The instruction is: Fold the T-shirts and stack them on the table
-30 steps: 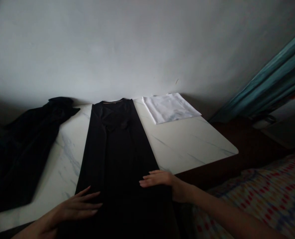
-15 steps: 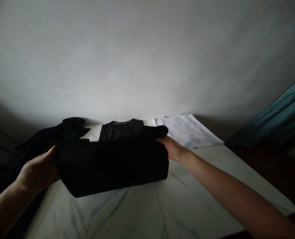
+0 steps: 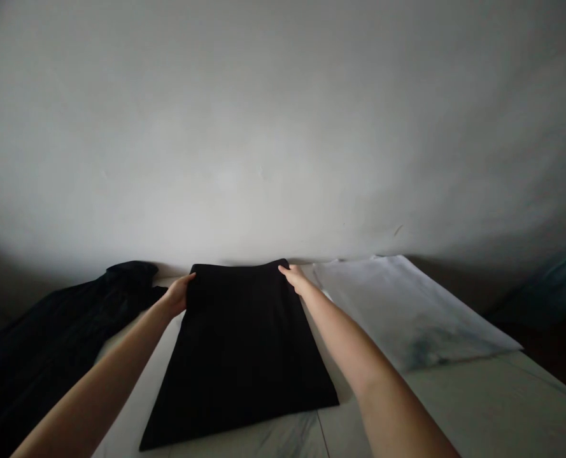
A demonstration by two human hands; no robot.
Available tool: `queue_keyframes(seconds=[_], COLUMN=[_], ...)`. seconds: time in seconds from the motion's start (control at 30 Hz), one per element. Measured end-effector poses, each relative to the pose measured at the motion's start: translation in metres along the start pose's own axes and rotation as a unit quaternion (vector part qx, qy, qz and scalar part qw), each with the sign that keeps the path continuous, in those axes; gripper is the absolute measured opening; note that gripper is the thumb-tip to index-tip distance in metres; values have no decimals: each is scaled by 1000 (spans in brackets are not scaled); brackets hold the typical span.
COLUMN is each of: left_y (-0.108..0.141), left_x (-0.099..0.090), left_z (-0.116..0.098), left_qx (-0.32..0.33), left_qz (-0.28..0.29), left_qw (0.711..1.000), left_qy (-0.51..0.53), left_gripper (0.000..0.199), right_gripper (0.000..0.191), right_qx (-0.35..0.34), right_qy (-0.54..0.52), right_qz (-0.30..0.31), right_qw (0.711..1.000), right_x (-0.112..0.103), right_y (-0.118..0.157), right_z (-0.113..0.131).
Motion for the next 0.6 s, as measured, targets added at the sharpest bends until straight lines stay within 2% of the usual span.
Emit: queue_keyframes(seconds=[0.1, 0.17, 0.23, 0.3, 0.37, 0.43, 0.53, 0.6], left_y=[-21, -29, -32, -31, -28, -20, -9, -4], left_x=[-13, -18, -21, -25, -29, -28, -19, -15], left_z=[11, 4, -8, -19, -27, -34, -37, -36], left_qx=[4, 64, 135, 178, 198, 218, 232, 234], left_qz=[-38, -60, -94, -135, -172, -216, -263, -291], left_qw=[998, 987, 963, 940, 916, 855, 718, 666], left_qy=[-57, -132, -212, -257, -304, -418, -601, -646], left_gripper=[21, 15, 12, 12, 12, 13, 19, 27], right_gripper=[16, 15, 15, 19, 21, 23, 28, 35], right_qx=[-9, -14, -20, -26, -28, -23, -25, -10], right_qy=[90, 115, 159, 238, 330, 395, 440, 443], right_qz=[-55, -69, -93, -125, -154, -164, -166, -180], right_qw=[994, 991, 983, 963, 931, 904, 882, 878], right_x=[-4, -7, -12, -16, -16, -13, -5, -4], right_y=[-11, -13, -13, -9, -3, 5, 16, 20], right_z=[-7, -7, -3, 2, 6, 9, 16, 20])
Point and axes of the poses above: each hand's wrist, its own y-axis away from the middle knuckle, its own x-axis out of the palm, z = x × y, the point moved 7 cm from there along -y, towards the middle knuckle, and after that the axes turned 1 degree about -x, right-handed, at the moved point
